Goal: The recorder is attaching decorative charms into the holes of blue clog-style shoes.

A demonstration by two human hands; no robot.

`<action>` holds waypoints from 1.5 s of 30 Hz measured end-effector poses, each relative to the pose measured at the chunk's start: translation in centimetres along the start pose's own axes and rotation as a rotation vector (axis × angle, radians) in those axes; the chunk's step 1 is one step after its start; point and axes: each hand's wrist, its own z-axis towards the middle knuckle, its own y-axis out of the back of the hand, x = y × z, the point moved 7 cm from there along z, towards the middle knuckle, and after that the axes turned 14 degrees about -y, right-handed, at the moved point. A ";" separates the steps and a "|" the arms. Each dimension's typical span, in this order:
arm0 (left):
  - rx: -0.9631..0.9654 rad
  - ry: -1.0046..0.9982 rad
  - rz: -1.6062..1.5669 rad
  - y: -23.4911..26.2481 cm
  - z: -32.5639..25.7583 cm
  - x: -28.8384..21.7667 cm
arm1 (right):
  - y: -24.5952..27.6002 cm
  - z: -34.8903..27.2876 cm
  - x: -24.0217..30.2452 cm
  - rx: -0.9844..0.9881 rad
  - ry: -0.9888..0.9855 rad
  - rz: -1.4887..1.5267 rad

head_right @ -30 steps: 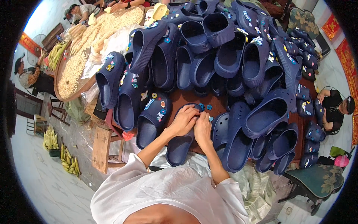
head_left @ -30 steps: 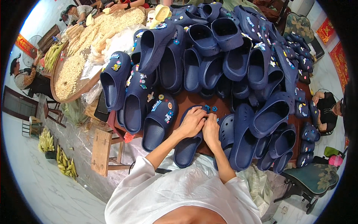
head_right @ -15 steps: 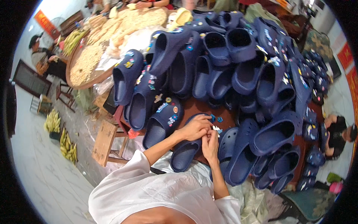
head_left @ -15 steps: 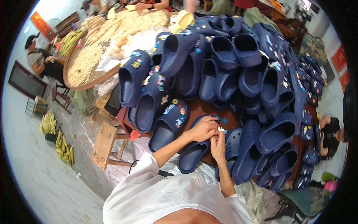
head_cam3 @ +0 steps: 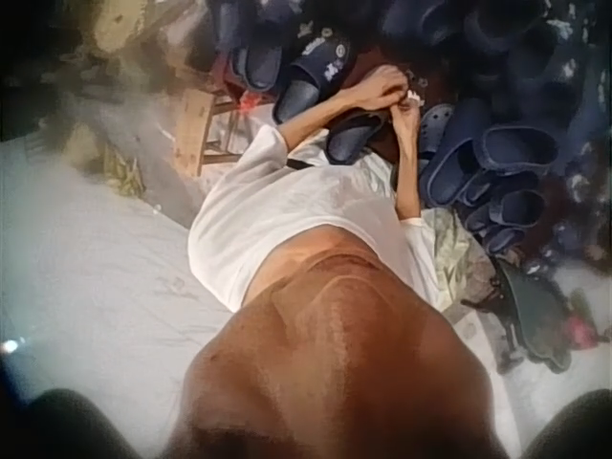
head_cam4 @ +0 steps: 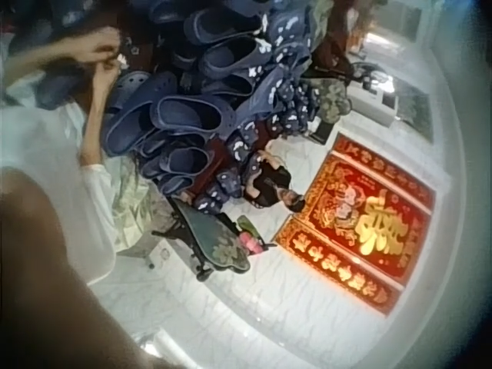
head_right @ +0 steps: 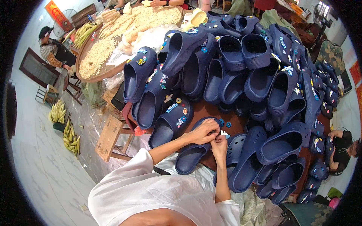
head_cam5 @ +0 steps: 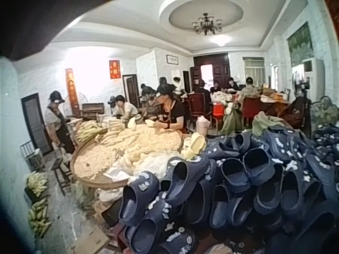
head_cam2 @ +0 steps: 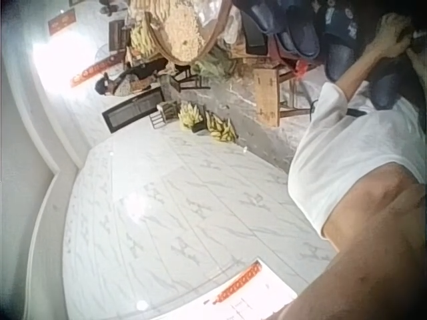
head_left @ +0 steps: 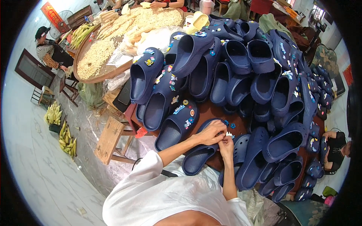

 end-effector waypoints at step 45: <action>-0.081 0.375 0.115 -0.1 -1.3 4.6 | -0.3 -4.0 2.5 -0.099 0.050 -0.270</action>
